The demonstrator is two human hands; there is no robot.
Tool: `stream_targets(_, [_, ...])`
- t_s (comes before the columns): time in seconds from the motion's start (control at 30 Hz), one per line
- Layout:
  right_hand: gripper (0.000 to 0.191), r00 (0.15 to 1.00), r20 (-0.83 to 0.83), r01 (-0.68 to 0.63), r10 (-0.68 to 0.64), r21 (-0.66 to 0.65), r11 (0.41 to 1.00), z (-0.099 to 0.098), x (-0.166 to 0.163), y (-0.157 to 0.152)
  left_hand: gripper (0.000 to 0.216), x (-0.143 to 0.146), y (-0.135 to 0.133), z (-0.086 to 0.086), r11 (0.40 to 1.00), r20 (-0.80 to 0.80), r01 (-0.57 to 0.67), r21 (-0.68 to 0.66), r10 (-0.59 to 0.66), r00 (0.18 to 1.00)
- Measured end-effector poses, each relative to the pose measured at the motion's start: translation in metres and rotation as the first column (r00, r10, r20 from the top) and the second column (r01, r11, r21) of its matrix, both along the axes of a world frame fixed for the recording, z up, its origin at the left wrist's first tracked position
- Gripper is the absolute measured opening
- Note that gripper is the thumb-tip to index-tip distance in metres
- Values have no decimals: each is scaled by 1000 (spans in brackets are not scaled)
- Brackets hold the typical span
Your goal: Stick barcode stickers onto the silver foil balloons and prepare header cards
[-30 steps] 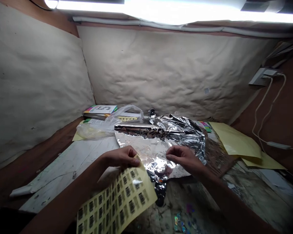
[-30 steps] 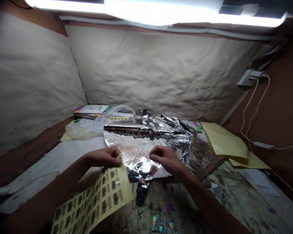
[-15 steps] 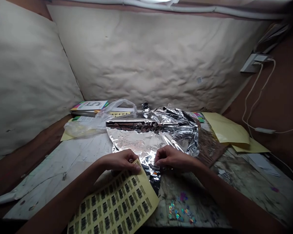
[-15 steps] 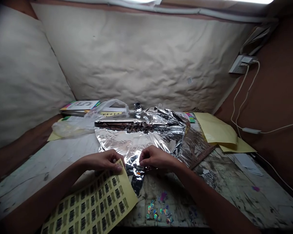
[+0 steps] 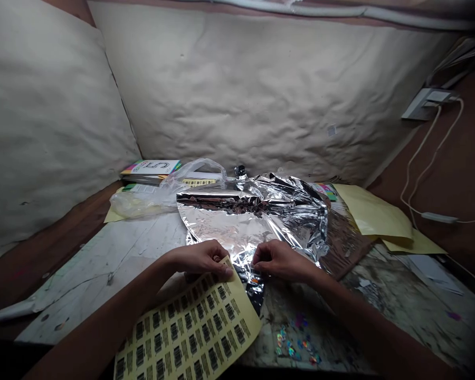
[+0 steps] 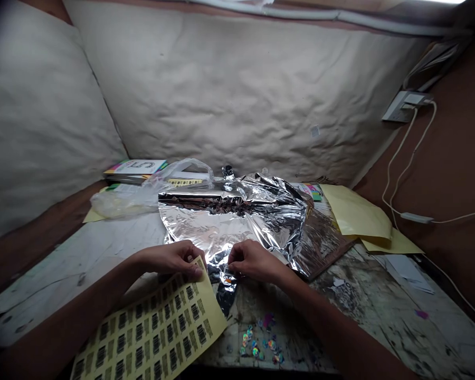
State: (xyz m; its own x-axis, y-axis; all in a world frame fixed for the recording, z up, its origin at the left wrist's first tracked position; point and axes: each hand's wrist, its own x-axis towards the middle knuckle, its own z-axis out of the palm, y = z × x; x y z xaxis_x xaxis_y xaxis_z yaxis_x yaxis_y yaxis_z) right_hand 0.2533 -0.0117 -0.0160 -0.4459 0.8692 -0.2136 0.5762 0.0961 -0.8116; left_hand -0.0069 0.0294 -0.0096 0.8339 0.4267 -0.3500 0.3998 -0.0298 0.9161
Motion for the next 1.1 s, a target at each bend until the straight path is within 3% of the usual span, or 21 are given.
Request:
stream_targets(0.13, [12, 983, 173, 30, -65, 198, 980, -2, -7, -10, 42, 0, 0, 0, 1000, -6, -5, 15, 5, 1000])
stream_targets(0.27, [15, 940, 324, -20, -103, 354, 935, -3, -11, -16, 43, 0, -1, 2, 999, -20, -4, 43, 5, 1000])
stream_targets(0.43, [17, 881, 443, 12, -165, 328, 945, 10, 8, -7, 42, 1, -1, 6, 997, 0, 16, 79, -16, 1000])
stream_targets(0.53, [18, 911, 400, -221, 100, 270, 937, 24, 21, -8, 41, 1, 0, 6, 997, 3, 12, 78, -12, 1000])
stream_targets(0.6, [33, 891, 333, -400, 307, 262, 878, 29, 22, -12, 40, -1, 1, 5, 999, 7, 13, 51, -14, 1000])
stream_targets(0.67, [34, 871, 324, -466, 369, 311, 828, 29, 18, -14, 38, -3, 2, 4, 1000, 22, 23, 5, -24, 999])
stream_targets(0.77, [16, 870, 355, -471, 343, 389, 792, 22, 14, -12, 35, -7, 4, 5, 997, 61, 33, -71, -29, 998])
stream_targets(0.9, [21, 887, 370, -429, 277, 437, 790, 15, 19, -5, 36, -11, 5, 7, 994, 80, 31, -102, -22, 997])
stream_targets(1.1, [13, 939, 282, -300, 195, 400, 866, 11, 23, 1, 36, -9, 4, 9, 998, 111, 50, 25, -52, 992])
